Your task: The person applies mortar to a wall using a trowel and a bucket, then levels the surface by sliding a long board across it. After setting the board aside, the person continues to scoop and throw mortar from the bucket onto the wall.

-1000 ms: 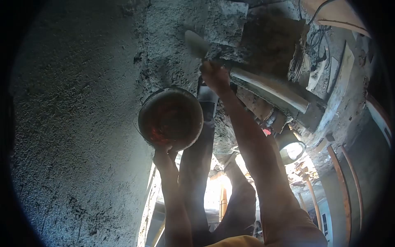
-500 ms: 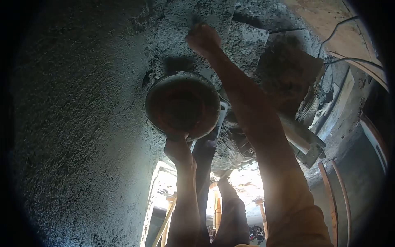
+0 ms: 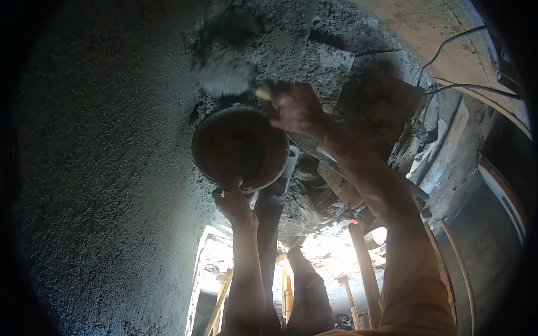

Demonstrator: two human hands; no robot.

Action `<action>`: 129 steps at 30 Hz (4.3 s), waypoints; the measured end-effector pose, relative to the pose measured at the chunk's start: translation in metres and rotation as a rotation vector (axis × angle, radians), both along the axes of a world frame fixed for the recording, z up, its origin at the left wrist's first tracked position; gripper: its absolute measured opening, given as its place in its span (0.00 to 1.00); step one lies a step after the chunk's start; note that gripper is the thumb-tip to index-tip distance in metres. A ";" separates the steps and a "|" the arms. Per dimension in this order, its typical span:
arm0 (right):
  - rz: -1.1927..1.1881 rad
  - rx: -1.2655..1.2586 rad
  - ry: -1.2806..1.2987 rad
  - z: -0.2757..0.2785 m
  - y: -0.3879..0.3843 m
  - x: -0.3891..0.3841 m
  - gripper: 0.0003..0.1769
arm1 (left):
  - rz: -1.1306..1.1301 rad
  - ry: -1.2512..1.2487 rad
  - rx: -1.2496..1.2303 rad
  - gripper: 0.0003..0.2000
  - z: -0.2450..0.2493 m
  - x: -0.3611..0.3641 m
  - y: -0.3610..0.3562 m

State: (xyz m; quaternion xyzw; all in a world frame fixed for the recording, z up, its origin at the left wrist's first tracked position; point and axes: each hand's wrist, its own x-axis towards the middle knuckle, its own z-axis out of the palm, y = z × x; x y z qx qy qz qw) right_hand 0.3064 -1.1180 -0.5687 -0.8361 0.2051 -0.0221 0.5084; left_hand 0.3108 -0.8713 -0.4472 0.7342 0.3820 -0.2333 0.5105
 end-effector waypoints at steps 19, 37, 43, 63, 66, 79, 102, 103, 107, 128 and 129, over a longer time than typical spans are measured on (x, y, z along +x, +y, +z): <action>-0.105 -0.603 0.809 -0.024 -0.230 0.143 0.56 | 0.105 0.020 0.089 0.23 -0.035 -0.014 0.031; 0.067 -0.387 0.140 -0.098 -0.099 0.051 0.20 | 0.078 0.018 0.040 0.19 -0.030 -0.018 0.026; -0.101 -0.288 0.380 -0.017 -0.080 0.043 0.15 | 0.191 0.123 0.061 0.21 -0.009 -0.019 0.024; -0.303 0.453 0.093 -0.066 -0.002 0.055 0.16 | 0.159 0.277 -0.087 0.19 -0.021 -0.046 0.061; -0.182 0.212 0.073 -0.043 -0.004 0.036 0.15 | 0.179 0.271 -0.052 0.20 -0.014 -0.043 0.055; -0.001 -0.535 0.126 -0.001 -0.030 0.015 0.18 | 0.214 0.331 -0.185 0.20 -0.029 -0.051 0.082; 0.220 -0.548 0.025 -0.104 0.047 0.049 0.02 | 0.325 0.427 -0.131 0.21 -0.023 -0.035 0.062; 0.012 -0.164 0.046 -0.118 0.059 0.063 0.03 | 0.323 0.427 -0.120 0.21 -0.024 -0.035 0.064; -0.342 0.611 0.122 -0.098 0.066 0.060 0.09 | 0.307 0.451 -0.103 0.20 -0.022 -0.036 0.066; 0.501 -0.519 -0.107 0.069 0.047 -0.068 0.21 | 0.174 0.255 -0.224 0.19 -0.035 -0.072 0.112; 0.357 -0.399 -0.098 0.051 0.042 -0.065 0.20 | 0.062 0.192 -0.228 0.19 -0.048 -0.083 0.126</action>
